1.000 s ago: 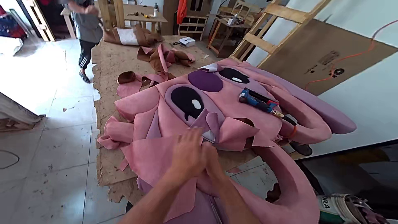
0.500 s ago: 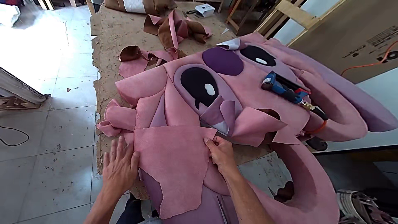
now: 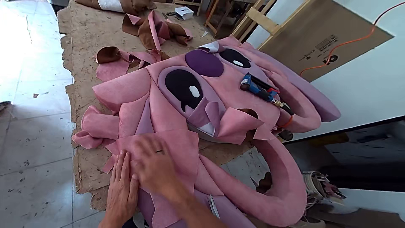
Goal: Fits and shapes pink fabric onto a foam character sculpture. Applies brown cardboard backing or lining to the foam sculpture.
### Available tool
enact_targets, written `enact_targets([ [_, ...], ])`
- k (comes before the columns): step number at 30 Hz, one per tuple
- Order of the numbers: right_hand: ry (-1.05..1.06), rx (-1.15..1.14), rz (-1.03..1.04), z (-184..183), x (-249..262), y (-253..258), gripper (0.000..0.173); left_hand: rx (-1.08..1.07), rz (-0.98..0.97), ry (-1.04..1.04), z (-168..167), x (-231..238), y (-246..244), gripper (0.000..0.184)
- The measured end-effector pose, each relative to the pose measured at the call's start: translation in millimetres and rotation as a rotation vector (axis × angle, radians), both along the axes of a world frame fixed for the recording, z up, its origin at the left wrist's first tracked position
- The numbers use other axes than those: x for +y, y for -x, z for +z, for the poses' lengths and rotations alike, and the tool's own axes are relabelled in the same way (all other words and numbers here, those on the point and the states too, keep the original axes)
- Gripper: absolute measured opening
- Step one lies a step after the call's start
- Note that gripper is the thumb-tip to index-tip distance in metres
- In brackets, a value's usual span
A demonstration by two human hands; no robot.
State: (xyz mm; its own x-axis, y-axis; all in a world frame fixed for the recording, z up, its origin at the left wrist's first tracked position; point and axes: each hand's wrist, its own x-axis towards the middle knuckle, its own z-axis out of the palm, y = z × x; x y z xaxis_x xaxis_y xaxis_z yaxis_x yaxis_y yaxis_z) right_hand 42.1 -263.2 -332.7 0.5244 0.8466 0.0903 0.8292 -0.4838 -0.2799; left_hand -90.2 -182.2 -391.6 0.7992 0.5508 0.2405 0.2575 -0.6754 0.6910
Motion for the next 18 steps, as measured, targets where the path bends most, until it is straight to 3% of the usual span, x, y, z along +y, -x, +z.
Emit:
enact_targets([
  [3, 0.083, -0.153, -0.108, 0.9, -57.1, -55.0, 0.06, -0.024, 0.027, 0.03, 2.5, -0.4, -3.7, 0.073],
  [8, 0.298, 0.161, -0.473, 1.3, -138.1, -115.0, 0.066, -0.03, 0.023, 0.028, 2.7, 1.1, -4.3, 0.075],
  [10, 0.36, 0.219, -0.518, 3.0, -149.8, -116.7, 0.068, -0.025, 0.023, 0.008, 3.5, 1.9, -4.0, 0.075],
  [15, 0.099, 0.199, -0.561, -0.2, -156.1, -90.4, 0.069, -0.063, 0.046, -0.093, 28.7, 6.7, -4.7, 0.072],
  [18, 0.09, 0.175, -0.617, 1.8, -154.2, -87.2, 0.062, -0.109, -0.005, -0.145, 42.7, -1.5, -14.0, 0.072],
])
